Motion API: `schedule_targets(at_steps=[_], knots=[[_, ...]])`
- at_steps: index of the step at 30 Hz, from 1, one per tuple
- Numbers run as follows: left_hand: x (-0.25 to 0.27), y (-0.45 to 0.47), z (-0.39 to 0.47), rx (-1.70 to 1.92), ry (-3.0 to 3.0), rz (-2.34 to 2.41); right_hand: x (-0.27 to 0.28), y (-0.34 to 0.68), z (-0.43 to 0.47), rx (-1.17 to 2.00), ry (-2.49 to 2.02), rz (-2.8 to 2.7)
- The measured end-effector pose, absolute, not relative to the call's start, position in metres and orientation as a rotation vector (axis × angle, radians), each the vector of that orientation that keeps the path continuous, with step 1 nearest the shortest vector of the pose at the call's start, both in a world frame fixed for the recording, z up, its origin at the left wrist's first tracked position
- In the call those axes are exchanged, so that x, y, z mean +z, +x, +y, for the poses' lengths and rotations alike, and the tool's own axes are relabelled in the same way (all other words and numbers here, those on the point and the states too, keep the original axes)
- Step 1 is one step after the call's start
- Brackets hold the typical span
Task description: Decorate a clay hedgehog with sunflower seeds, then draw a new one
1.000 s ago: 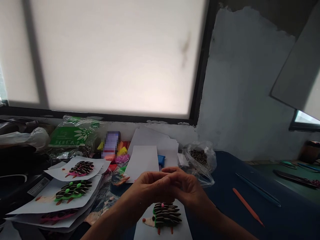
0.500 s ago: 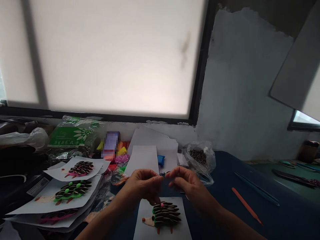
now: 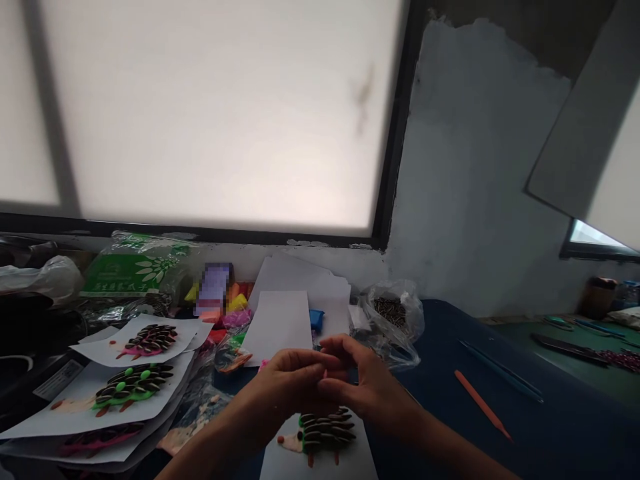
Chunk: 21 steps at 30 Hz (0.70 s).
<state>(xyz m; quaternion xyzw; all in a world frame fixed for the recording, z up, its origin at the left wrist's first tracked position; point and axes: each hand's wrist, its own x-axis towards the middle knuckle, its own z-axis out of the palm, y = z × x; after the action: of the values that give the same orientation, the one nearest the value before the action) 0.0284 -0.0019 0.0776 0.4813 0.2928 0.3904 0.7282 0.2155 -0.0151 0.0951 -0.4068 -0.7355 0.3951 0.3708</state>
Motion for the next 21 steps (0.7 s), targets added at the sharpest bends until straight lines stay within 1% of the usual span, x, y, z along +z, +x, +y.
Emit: schedule_targets(at_steps=[3,9,12,17,21], knots=[[0.076,0.029,-0.002,0.847,1.053,0.59,0.095,0.216,-0.013,1.13,-1.034,-1.855],[0.061,0.048,-0.004,0.824,1.109,0.639,0.095,0.212,-0.017,1.068,-1.05,-1.887],[0.064,0.05,-0.005,0.862,1.133,0.668,0.096,0.212,-0.019,1.08,-1.029,-1.891],[0.083,0.021,0.009,0.934,1.324,0.864,0.097,0.212,-0.019,0.876,-0.997,-1.954],[0.082,0.005,0.019,0.946,1.4,1.019,0.093,0.198,-0.033,0.977,-0.972,-2.173]])
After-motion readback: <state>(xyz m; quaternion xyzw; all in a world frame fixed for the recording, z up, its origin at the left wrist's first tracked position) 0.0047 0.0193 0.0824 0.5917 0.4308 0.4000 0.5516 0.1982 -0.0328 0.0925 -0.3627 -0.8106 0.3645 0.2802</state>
